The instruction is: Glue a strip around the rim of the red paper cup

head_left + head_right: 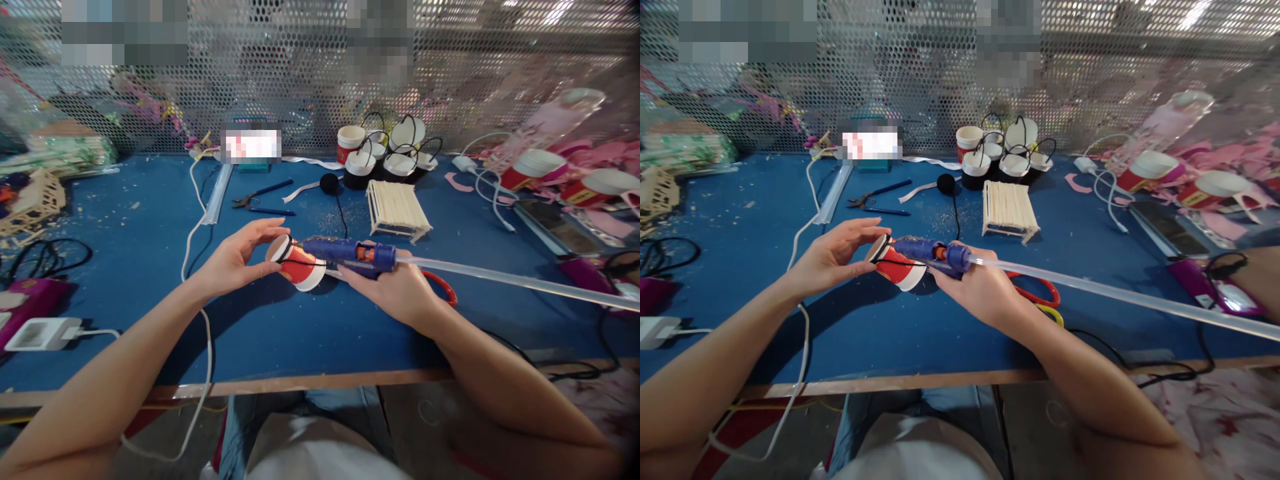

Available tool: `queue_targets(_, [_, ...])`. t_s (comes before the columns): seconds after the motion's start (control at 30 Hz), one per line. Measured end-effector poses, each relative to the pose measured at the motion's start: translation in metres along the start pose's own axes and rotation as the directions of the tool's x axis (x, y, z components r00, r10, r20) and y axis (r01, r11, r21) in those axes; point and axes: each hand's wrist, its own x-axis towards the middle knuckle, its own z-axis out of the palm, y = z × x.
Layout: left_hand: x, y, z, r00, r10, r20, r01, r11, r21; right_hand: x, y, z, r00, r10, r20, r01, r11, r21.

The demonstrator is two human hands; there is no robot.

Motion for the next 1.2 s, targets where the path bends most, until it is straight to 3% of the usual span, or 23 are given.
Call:
queue_targets(0.23, [0.000, 0.000, 0.000, 1.000, 0.009, -0.009, -0.009, 1.000, -0.028, 0.005, 0.000, 0.000, 0.997, 0.056, 0.056, -0.061, 0.994, 0.093])
queue_targets(0.57, [0.000, 0.001, 0.000, 1.000, 0.022, 0.009, -0.022, 1.000, 0.015, 0.000, -0.007, -0.003, 1.000, -0.013, 0.021, 0.012, 0.998, 0.055])
queue_targets(0.83, [0.000, -0.001, 0.001, 1.000, -0.019, -0.009, 0.019, 1.000, 0.016, -0.006, -0.006, 0.002, 0.993, -0.062, 0.100, 0.061, 0.998, 0.019])
queue_targets(0.93, [0.000, -0.001, 0.001, 1.000, -0.017, -0.007, 0.017, 1.000, 0.011, -0.006, -0.005, 0.002, 0.994, -0.068, 0.081, 0.067, 0.998, 0.013])
queue_targets(1.2, [0.000, 0.001, 0.000, 1.000, 0.010, 0.020, -0.010, 1.000, 0.015, 0.004, 0.000, -0.003, 0.996, -0.061, 0.060, 0.055, 0.993, 0.106])
